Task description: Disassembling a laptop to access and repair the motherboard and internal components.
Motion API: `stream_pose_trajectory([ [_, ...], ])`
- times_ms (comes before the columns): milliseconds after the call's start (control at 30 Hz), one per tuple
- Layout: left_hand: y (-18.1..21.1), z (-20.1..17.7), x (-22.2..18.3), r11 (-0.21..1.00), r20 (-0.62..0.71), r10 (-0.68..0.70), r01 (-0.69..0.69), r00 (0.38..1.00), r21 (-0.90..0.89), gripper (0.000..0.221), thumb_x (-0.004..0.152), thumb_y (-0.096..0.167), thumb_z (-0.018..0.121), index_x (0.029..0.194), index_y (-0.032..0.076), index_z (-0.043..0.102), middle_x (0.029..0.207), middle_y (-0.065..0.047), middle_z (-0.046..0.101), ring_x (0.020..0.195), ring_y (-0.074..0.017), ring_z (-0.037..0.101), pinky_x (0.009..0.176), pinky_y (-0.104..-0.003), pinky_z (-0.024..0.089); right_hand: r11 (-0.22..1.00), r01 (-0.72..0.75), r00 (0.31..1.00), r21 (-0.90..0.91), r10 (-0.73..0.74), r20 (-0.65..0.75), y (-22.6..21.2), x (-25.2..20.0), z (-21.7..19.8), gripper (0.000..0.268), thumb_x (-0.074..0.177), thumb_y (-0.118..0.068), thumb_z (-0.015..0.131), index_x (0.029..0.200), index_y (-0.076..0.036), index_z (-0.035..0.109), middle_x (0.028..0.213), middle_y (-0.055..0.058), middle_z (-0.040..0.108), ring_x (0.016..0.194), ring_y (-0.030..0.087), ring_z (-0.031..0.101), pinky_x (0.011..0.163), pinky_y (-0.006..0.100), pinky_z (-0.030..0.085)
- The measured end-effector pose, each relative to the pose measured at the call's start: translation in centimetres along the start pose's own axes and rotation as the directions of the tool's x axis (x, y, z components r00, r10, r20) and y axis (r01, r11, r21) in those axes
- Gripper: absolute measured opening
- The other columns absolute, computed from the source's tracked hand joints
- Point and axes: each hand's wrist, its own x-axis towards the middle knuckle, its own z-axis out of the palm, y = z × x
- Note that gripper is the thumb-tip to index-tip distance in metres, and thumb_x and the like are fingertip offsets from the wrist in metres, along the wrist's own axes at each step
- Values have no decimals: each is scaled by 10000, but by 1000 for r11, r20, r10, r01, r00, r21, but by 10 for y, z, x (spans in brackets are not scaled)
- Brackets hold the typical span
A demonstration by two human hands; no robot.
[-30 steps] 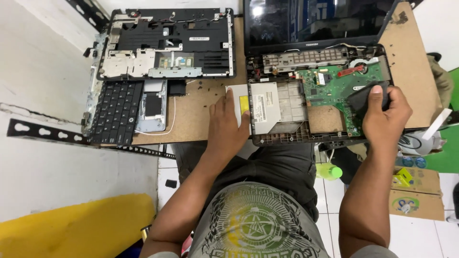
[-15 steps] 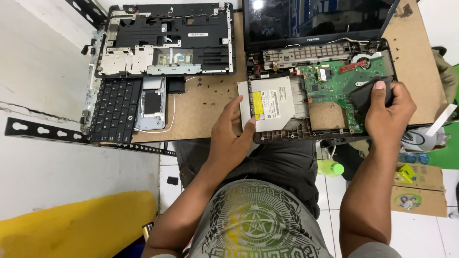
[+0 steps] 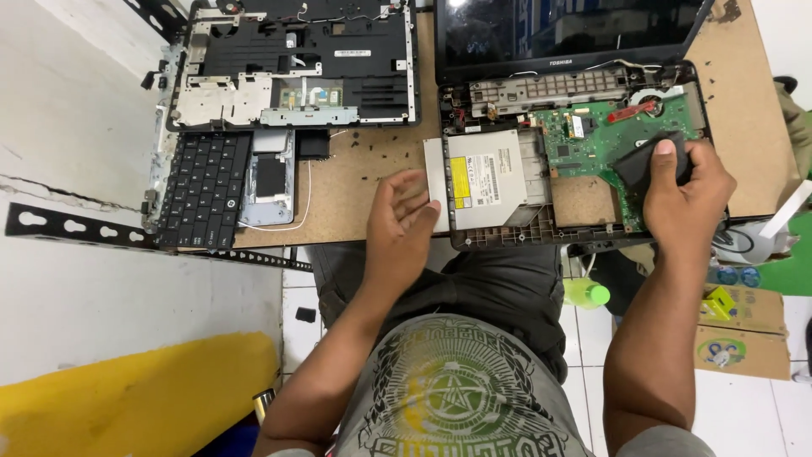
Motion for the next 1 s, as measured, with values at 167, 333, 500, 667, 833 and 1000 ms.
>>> stream_pose_trajectory([
  [167,-8,-8,13,997,47,-68,69,997,-17,434,819,203,617,1221,123,474,1349,-112,501,1110,-215,587,973,-346,481,1000,-24,1000,17,23,2,-4,0,-1,361,1160,-260,543,887,-28,497,786,45,410,760,159,379,626,346,287],
  [333,-24,-15,24,941,114,-138,167,984,-296,369,819,114,619,1175,107,520,1323,-202,545,1196,-235,559,989,-331,473,998,-48,999,30,48,10,-8,1,-1,405,1149,-271,536,821,-63,422,769,13,346,753,140,323,634,332,254],
  [500,-18,-16,26,930,122,-130,164,984,-329,291,801,94,641,1078,73,553,1199,-171,624,1214,-216,556,1029,-329,465,1000,3,1000,-3,-3,20,-7,1,-1,362,1168,-236,553,876,-27,509,776,41,429,750,153,388,616,340,284],
  [667,-10,-18,31,896,123,-160,196,979,-399,247,782,134,665,989,79,542,1154,-193,648,1134,-248,617,967,-352,513,1000,-27,999,1,27,18,-13,3,-2,365,1150,-264,546,869,-33,510,757,32,412,736,145,378,604,340,271],
  [833,-13,-15,29,908,103,-160,187,982,-374,269,796,104,652,1028,65,520,1168,-215,649,1082,-241,638,921,-331,545,1000,-8,999,-27,9,35,-6,0,0,374,1168,-226,565,852,-42,486,754,33,412,721,150,375,595,344,266],
  [1000,-15,-4,19,990,51,62,-68,997,122,291,837,207,613,1087,84,529,1151,-125,610,1112,-260,601,955,-340,524,998,40,999,-41,-40,-1,5,0,0,363,1188,-240,563,918,1,529,810,77,472,776,182,427,626,363,316],
])
